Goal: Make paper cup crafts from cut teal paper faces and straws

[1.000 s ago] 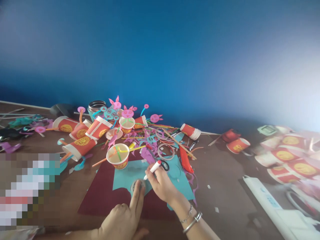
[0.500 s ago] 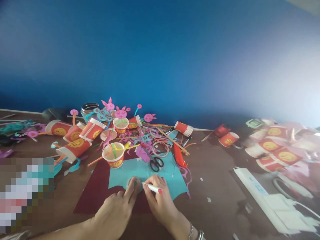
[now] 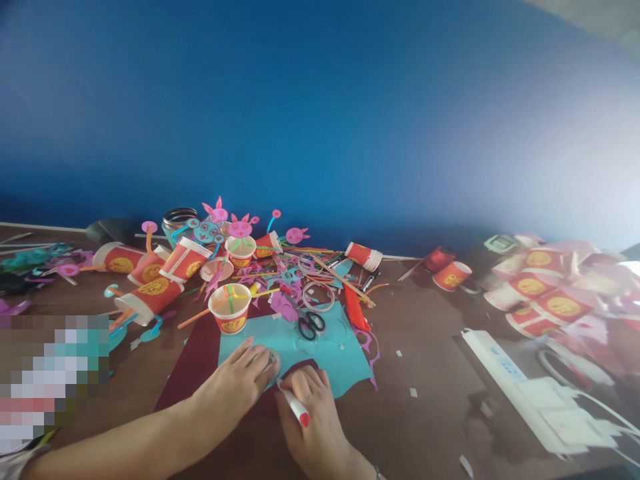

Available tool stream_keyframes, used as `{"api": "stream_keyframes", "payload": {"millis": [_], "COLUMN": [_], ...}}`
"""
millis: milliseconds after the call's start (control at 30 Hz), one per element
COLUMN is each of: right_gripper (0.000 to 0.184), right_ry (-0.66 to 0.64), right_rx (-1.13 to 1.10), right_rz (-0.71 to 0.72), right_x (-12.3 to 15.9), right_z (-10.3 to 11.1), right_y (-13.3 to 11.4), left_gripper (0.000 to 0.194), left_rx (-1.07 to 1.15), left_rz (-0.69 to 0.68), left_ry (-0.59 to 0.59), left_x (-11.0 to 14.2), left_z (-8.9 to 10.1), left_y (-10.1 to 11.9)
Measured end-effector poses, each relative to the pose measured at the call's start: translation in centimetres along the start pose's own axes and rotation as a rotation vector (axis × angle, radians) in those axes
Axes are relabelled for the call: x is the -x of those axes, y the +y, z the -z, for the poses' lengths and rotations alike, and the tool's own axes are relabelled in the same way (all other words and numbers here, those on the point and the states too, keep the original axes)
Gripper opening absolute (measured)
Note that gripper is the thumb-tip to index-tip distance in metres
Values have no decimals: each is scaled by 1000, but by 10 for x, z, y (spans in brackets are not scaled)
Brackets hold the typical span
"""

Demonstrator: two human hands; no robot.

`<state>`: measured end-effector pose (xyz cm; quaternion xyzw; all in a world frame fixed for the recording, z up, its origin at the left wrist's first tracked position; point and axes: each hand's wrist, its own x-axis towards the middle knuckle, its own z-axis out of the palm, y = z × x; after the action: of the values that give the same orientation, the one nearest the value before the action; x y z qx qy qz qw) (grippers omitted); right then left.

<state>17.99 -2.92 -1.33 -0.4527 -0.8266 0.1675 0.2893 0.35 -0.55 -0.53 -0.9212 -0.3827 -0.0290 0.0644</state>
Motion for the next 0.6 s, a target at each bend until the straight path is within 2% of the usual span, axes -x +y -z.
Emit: {"api": "stream_keyframes", "payload": {"millis": [233,400,500,600], "right_gripper": [9,8,13,17], "right_ry": [23,14,-12,0], "right_rx": [48,111,176,259], "right_rz": [69,259,349,350], "right_x": [1,2,-1,-6], "right_z": [3,2,-5,-14], "right_y": [-6,-20,-29,-37], "left_gripper": [12,12,16,15], "left_rx": [151,127,124,147], "left_rz": [-98,-201,-238,-293], "left_ry": [-106,-153,-152,-132], "left_x": [-10,-19,-22,-26], "left_z": [21,35,37,33], "left_y": [-20,-34,-40,-45]}}
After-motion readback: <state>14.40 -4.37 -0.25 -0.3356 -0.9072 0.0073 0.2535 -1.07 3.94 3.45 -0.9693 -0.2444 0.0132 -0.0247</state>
